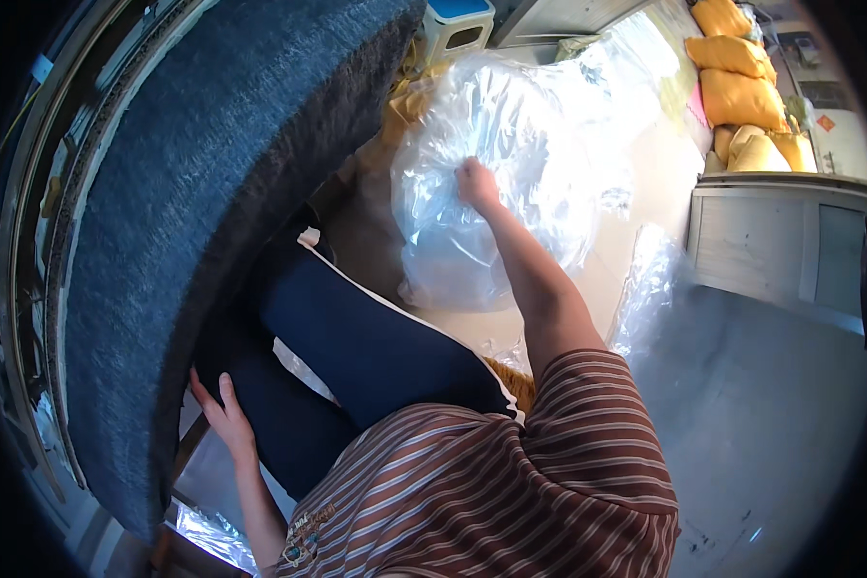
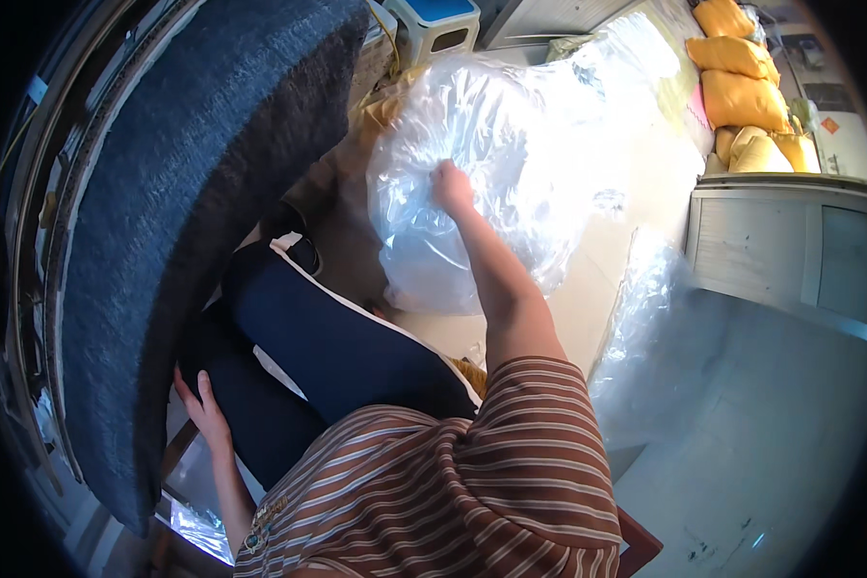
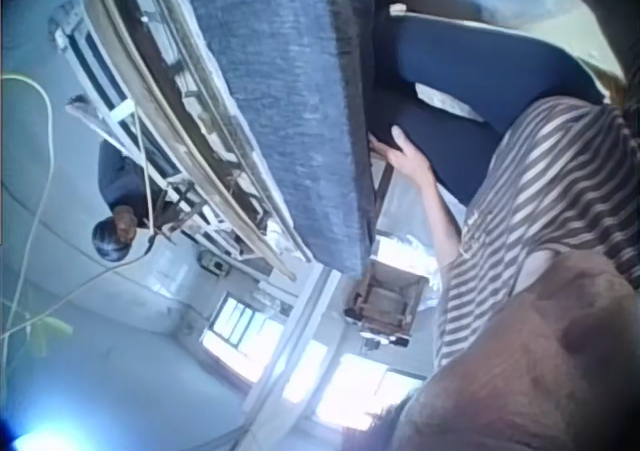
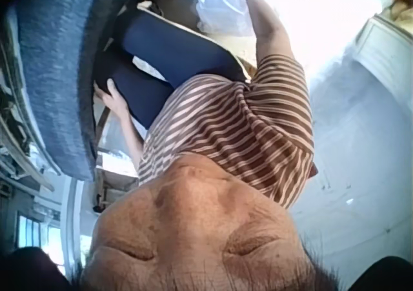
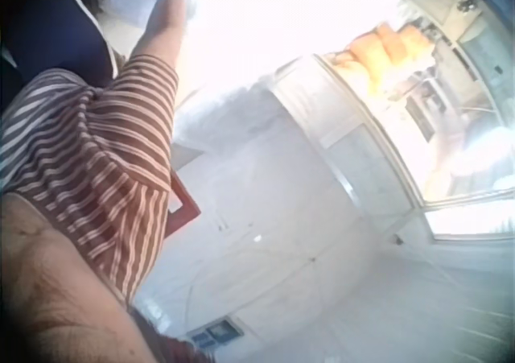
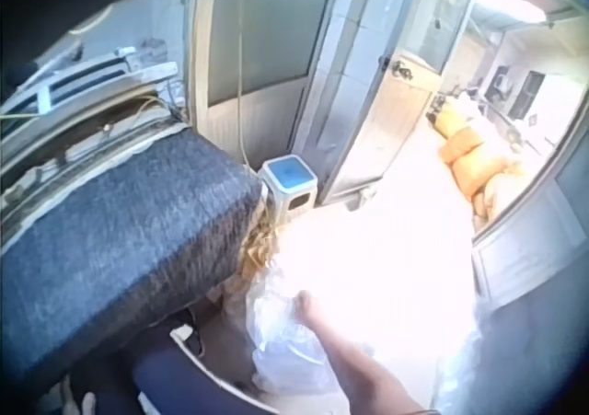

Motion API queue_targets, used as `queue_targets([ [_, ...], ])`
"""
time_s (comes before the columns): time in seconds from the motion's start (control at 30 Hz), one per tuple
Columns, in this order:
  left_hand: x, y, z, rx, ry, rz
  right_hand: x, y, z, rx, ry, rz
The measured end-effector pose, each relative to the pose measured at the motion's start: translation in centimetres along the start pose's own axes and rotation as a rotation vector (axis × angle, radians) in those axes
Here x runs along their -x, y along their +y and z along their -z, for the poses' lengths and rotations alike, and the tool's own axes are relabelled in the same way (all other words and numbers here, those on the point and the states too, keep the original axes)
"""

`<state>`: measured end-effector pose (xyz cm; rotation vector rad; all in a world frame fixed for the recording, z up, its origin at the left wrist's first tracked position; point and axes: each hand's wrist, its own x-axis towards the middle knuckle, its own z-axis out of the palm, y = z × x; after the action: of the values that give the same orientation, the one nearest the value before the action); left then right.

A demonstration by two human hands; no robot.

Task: The person wraps a large dark cushion with a clear plastic sheet. They repeatedly pull, smooth, and tuck the plastic around the cushion's edges and sides to fully enclose it.

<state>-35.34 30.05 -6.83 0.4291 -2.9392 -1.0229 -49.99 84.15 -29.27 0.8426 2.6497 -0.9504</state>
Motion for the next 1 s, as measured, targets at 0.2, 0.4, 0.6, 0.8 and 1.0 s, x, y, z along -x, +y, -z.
queue_targets([
  [0.2,0.1,0.5,0.3,-0.114,0.077,-0.135,4.8,-7.7,4.6,-1.07,0.066,0.228],
  [0.4,-0.2,5.9,0.0,-0.04,-0.041,-0.803,9.5,-13.5,9.5,-1.138,-0.542,0.383],
  [0.6,-4.0,17.4,-7.3,0.196,-0.325,-0.717,14.0,-15.8,15.2,-1.261,-0.68,0.457],
  [0.8,-11.2,21.5,-22.2,0.479,-0.657,-0.385,17.3,-14.2,19.1,-1.424,-0.901,0.357],
  [1.0,-7.5,26.4,-22.0,1.085,-1.135,0.243,17.5,-12.8,19.7,-1.394,-0.678,0.051],
])
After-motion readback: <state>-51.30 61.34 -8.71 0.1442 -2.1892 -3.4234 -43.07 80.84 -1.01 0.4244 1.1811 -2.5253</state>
